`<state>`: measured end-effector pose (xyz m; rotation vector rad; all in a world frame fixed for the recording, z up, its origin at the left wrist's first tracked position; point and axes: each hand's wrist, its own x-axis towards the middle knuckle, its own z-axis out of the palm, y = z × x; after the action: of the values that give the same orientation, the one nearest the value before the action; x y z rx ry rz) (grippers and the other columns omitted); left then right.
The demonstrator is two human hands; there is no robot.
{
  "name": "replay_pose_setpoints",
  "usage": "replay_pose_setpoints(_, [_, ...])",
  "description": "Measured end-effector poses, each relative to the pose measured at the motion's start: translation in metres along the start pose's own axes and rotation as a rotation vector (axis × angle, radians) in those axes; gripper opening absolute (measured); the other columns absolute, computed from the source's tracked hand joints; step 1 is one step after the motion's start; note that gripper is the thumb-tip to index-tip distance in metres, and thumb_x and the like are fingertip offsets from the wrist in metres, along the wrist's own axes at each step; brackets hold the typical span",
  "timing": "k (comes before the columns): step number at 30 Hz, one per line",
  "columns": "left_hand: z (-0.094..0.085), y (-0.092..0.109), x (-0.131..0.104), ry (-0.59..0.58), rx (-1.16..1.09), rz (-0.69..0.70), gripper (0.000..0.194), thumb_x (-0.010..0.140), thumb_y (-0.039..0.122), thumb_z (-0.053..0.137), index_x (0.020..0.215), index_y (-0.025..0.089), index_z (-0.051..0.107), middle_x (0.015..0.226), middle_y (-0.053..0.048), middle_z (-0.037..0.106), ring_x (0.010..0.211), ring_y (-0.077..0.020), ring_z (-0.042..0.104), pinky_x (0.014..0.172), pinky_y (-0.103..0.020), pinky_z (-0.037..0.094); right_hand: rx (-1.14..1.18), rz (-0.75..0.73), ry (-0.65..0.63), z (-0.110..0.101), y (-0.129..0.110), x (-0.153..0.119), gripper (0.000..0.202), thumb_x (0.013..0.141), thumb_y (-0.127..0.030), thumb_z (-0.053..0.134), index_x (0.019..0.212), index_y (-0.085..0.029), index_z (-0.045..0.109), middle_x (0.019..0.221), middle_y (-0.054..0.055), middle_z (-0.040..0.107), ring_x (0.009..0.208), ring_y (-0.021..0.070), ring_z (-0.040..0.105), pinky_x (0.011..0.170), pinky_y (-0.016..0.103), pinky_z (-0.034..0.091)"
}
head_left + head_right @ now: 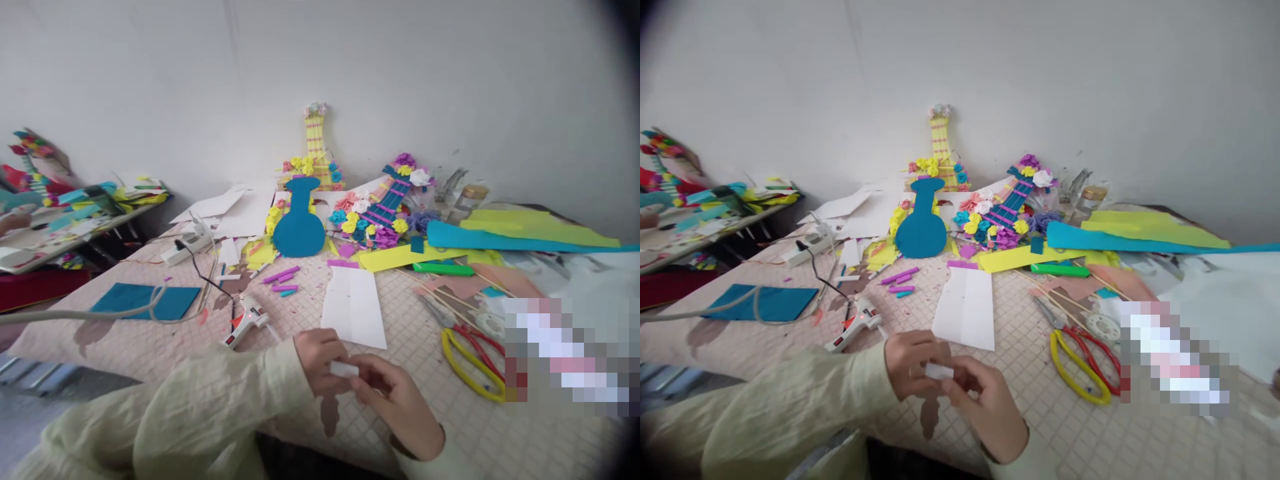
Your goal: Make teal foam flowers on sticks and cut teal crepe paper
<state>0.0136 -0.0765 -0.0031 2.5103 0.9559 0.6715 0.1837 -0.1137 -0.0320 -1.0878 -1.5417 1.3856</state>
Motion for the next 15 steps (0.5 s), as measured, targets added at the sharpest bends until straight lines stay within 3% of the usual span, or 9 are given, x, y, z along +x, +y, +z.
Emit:
replay_pose_setpoints(2, [0.004, 0.006, -0.013, 0.084, -0.009, 0.024, 0.03, 0.076, 0.044, 0.05, 0.079, 0.017, 0.06, 0.072, -0.004, 0.06, 0.061, -0.0122, 0.056, 0.054, -0.022, 0.044, -0.092, 0.01, -0.026, -0.002, -0.004, -0.001, 0.026, 0.076, -0.038, 0.055, 0.087, -0.015, 0.061, 0.06, 0.0, 0.052, 0.056, 0.012, 0.051, 0.053, 0.024, 0.043])
replay_pose_setpoints(4, [-0.002, -0.002, -0.03, 0.174, 0.055, 0.006, 0.03, 0.078, 0.042, 0.047, 0.092, 0.018, 0.057, 0.086, -0.007, 0.061, 0.073, -0.0146, 0.058, 0.064, -0.024, 0.047, -0.167, 0.019, -0.027, -0.009, -0.004, -0.001, 0.027, 0.076, -0.038, 0.054, 0.086, -0.015, 0.062, 0.062, 0.001, 0.054, 0.058, 0.0125, 0.051, 0.055, 0.024, 0.043])
replay_pose_setpoints(6, [-0.015, -0.023, -0.053, 0.284, 0.252, -0.079, 0.031, 0.076, 0.039, 0.05, 0.099, 0.019, 0.054, 0.093, -0.009, 0.06, 0.086, -0.0198, 0.057, 0.074, -0.032, 0.047, -0.228, 0.049, 0.018, -0.022, -0.001, 0.0, 0.029, 0.075, -0.04, 0.054, 0.088, -0.015, 0.062, 0.066, 0.002, 0.057, 0.062, 0.0134, 0.053, 0.058, 0.025, 0.043])
replay_pose_setpoints(8, [-0.031, -0.054, -0.081, 0.372, 0.458, -0.27, 0.025, 0.077, 0.036, 0.049, 0.094, 0.019, 0.054, 0.092, -0.009, 0.06, 0.087, -0.022, 0.057, 0.076, -0.035, 0.046, -0.262, 0.092, 0.094, -0.037, 0.001, 0.004, 0.033, 0.075, -0.043, 0.054, 0.092, -0.016, 0.062, 0.068, 0.002, 0.059, 0.063, 0.0137, 0.054, 0.06, 0.025, 0.044])
replay_pose_setpoints(11, [-0.043, -0.099, -0.122, 0.323, 0.646, -0.633, 0.03, 0.074, 0.041, 0.051, 0.094, 0.018, 0.054, 0.093, -0.01, 0.059, 0.084, -0.0244, 0.057, 0.074, -0.038, 0.045, -0.282, 0.11, 0.134, -0.057, -0.004, 0.014, 0.035, 0.076, -0.045, 0.052, 0.093, -0.016, 0.062, 0.066, 0.002, 0.059, 0.06, 0.0134, 0.054, 0.059, 0.025, 0.044])
replay_pose_setpoints(15, [-0.037, -0.127, -0.147, 0.277, 0.6, -0.622, 0.023, 0.073, 0.037, 0.05, 0.085, 0.018, 0.056, 0.077, -0.005, 0.059, 0.069, -0.0196, 0.058, 0.067, -0.033, 0.048, -0.3, 0.047, 0.146, -0.073, -0.02, 0.037, 0.035, 0.074, -0.047, 0.053, 0.087, -0.016, 0.062, 0.064, 0.002, 0.059, 0.058, 0.0139, 0.053, 0.058, 0.026, 0.045])
